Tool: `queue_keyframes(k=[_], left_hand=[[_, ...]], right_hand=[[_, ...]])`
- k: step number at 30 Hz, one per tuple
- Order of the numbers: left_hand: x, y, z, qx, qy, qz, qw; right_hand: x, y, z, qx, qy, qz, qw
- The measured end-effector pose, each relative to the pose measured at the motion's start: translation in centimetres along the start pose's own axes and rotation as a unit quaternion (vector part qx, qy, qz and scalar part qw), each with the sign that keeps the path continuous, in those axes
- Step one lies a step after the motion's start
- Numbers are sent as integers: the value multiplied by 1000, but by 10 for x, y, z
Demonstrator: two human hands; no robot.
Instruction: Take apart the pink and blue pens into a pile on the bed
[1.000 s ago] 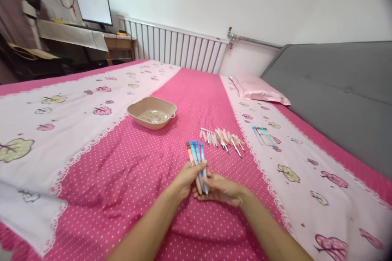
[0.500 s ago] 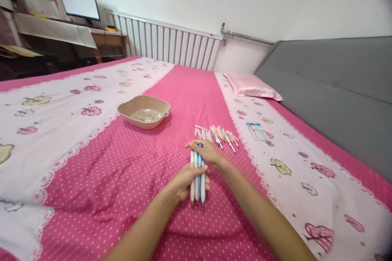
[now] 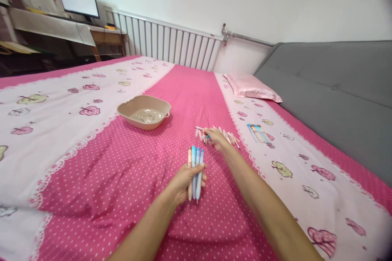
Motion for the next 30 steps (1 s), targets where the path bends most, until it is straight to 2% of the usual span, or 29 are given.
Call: queue_keyframes(k=[3, 5, 10, 14, 17, 19, 21, 22, 24, 27, 30], left_hand=[[3, 1, -2, -3, -9, -19, 1000], [4, 1, -2, -2, -7, -23, 1000], [3, 1, -1, -14, 9, -16, 1000], [1, 0, -5, -44, 23, -2, 999], [-2, -4, -10, -80, 42, 5, 996], [-5, -6, -13, -107, 61, 8, 992], [-8, -7, -13, -127, 85, 1, 988], [-9, -6, -12, -133, 98, -8, 986], [-9, -3, -9, -141, 121, -36, 982], [-7, 0, -7, -153, 128, -66, 978], [-8, 1, -2, -131, 135, -62, 980]], right_hand=[[9, 10, 4, 20, -132, -58, 989], [9, 12, 8, 41, -206, -74, 975], [2, 7, 17, 89, -306, -30, 947], [11, -19, 38, 129, -313, -20, 941], [15, -66, 52, 141, -257, -8, 956], [6, -102, 48, 102, -94, 54, 989], [-8, -134, 40, 74, 24, 99, 992], [-13, -144, 36, 74, 70, 98, 990], [-14, -153, 24, 60, 119, 56, 989], [-5, -150, 3, 0, 155, -5, 988], [7, -146, -8, -41, 187, -22, 981]])
Point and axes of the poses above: each hand's wrist, its own y-axis towards the middle knuckle, its own x-axis out of the back of the hand, z = x × y, the point moved 7 cm from there along y, towards the middle knuckle, and after that the axes turned 4 degrees about x, right-handed, at the moved point
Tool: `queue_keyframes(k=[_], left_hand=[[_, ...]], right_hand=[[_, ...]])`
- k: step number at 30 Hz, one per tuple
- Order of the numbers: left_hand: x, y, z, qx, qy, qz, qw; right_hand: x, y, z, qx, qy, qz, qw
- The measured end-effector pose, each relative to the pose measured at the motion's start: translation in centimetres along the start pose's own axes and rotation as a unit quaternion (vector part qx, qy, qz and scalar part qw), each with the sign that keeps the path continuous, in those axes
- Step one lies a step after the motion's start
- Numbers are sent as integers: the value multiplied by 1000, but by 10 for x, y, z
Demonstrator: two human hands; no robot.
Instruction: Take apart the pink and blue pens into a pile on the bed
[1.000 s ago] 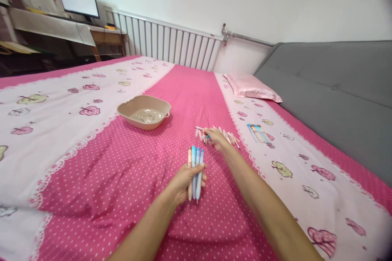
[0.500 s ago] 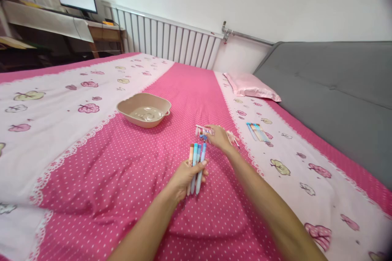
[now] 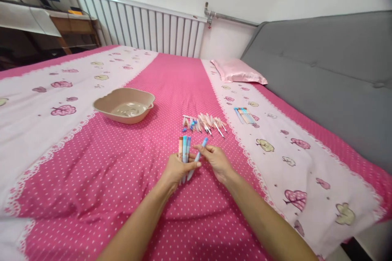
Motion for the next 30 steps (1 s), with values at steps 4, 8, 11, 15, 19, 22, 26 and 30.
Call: queue_keyframes(k=[4, 8, 11, 15, 19, 22, 26, 30], left_hand=[[-7, -2, 3, 18, 23, 29, 999], [-6, -3, 5, 20, 42, 7, 999], [-6, -3, 5, 10, 41, 7, 999], [-6, -5, 5, 8, 40, 7, 999], [-8, -5, 6, 16, 18, 43, 999], [-14, -6, 9, 53, -22, 104, 993], [-19, -10, 9, 121, -103, 143, 977], [-22, -15, 9, 169, -138, 146, 965]], right_hand=[[8, -1, 1, -2, 20, -13, 1000], [9, -4, 7, 19, 14, -21, 1000], [7, -6, 9, 14, 19, -7, 1000], [11, -9, 9, 0, 20, -33, 999], [12, -8, 8, 0, 33, -32, 999], [11, -5, 8, -5, 60, 0, 998], [7, -4, 9, -37, 107, 60, 992], [0, -6, 17, -36, 157, 131, 978]])
Point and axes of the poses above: each hand's wrist, its own y-axis towards the middle knuckle, its own x-axis out of the back of the hand, z = x × y, the point moved 7 cm from there along y, towards the middle knuckle, and after that the axes turned 4 degrees about x, right-handed, at the moved point
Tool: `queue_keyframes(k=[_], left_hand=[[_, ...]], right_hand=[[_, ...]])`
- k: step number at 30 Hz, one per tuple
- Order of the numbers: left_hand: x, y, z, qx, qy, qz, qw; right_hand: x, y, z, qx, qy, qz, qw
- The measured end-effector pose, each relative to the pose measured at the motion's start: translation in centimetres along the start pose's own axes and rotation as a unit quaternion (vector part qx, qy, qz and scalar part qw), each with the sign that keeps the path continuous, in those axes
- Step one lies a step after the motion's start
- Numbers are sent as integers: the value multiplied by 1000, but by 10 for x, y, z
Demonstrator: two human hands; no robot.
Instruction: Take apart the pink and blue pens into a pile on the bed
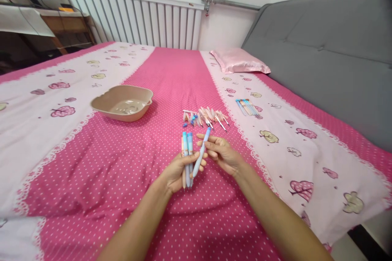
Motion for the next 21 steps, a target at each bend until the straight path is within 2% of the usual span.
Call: queue_keyframes(k=[3, 8, 11, 13, 19, 21], left_hand=[[3, 0, -3, -28, 22, -30, 999], [15, 0, -16, -150, 112, -104, 977], [22, 0, -19, -178, 134, -136, 965], [24, 1, -19, -174, 122, -140, 967], [28, 4, -12, -88, 51, -167, 981], [30, 4, -12, -80, 43, -181, 979]], right_hand=[[1, 1, 3, 13, 10, -2, 1000], [16, 3, 10, 62, 21, -86, 994], [20, 3, 13, 77, 21, -101, 992], [21, 2, 15, 84, 15, -107, 991], [19, 2, 16, 103, 2, -96, 990], [19, 2, 16, 106, 1, -96, 990]])
Point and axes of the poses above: each hand's wrist, its own y-axis towards the middle knuckle, its own x-axis out of the back of the hand, z = x × y, the point moved 7 cm from there along y, towards the middle knuckle, and after that the axes turned 4 degrees about x, right-handed, at the moved point
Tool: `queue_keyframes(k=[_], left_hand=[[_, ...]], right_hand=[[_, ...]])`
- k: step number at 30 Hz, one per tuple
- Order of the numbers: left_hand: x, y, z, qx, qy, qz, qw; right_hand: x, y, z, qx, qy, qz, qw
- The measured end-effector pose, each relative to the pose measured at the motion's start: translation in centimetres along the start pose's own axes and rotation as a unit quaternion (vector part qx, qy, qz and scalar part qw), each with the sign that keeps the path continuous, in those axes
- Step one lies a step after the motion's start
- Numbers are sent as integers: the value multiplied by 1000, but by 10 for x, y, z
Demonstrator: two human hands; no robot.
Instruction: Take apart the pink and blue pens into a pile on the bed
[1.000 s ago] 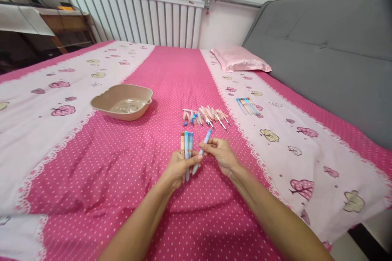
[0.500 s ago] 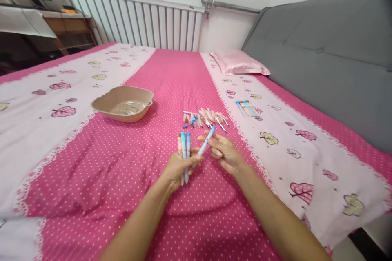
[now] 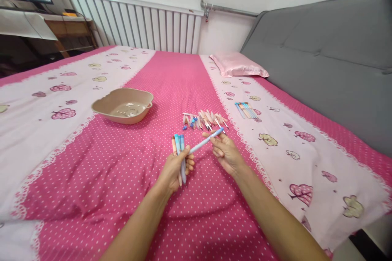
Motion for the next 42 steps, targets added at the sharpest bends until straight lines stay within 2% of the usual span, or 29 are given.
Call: queue_keyframes(k=[2, 5, 8, 13, 17, 22, 24, 26, 29, 31, 33, 35, 40, 42], left_hand=[[1, -1, -5, -32, 6, -9, 999], [0, -4, -15, -116, 20, -1, 993], [1, -6, -18, -149, 23, -3, 989], [3, -2, -14, -122, 14, -4, 992], [9, -1, -15, -100, -7, -41, 994], [12, -2, -17, -81, -23, -59, 995], [12, -2, -18, -81, -27, -63, 994], [12, -1, -16, -80, -28, -66, 994], [12, 0, -14, -92, -17, -68, 993], [12, 1, -12, -104, 0, -72, 992], [13, 2, -11, -112, 26, -80, 990], [13, 2, -10, -112, 45, -83, 989], [17, 0, -17, -135, 10, -86, 987], [19, 0, -18, -131, -22, -94, 987]], right_hand=[[1, 0, 0, 1, 3, -8, 1000], [3, 1, -1, 2, 12, -27, 1000], [4, 1, -1, 0, 17, -37, 999], [2, 0, -2, -1, 21, -33, 999], [5, 1, 4, 20, 41, -43, 998], [28, 7, 16, 52, 69, -118, 989], [35, 8, 15, 45, 100, -144, 983], [31, 7, 6, -9, 118, -124, 985], [8, 1, -16, -102, 96, -39, 989], [-2, -1, -27, -109, 69, -15, 992], [1, 0, -32, -97, 53, -40, 993], [16, 5, -32, -90, 68, -91, 989], [67, 18, -3, -35, 137, -235, 962], [65, 18, 0, -60, 148, -233, 959]])
Point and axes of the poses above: each hand's wrist, its own y-axis towards the middle knuckle, its own x-axis out of the back of the hand, z = x × y, the point moved 7 cm from there along y, towards the middle knuckle, and after that the axes turned 4 degrees about x, right-handed, at the moved point
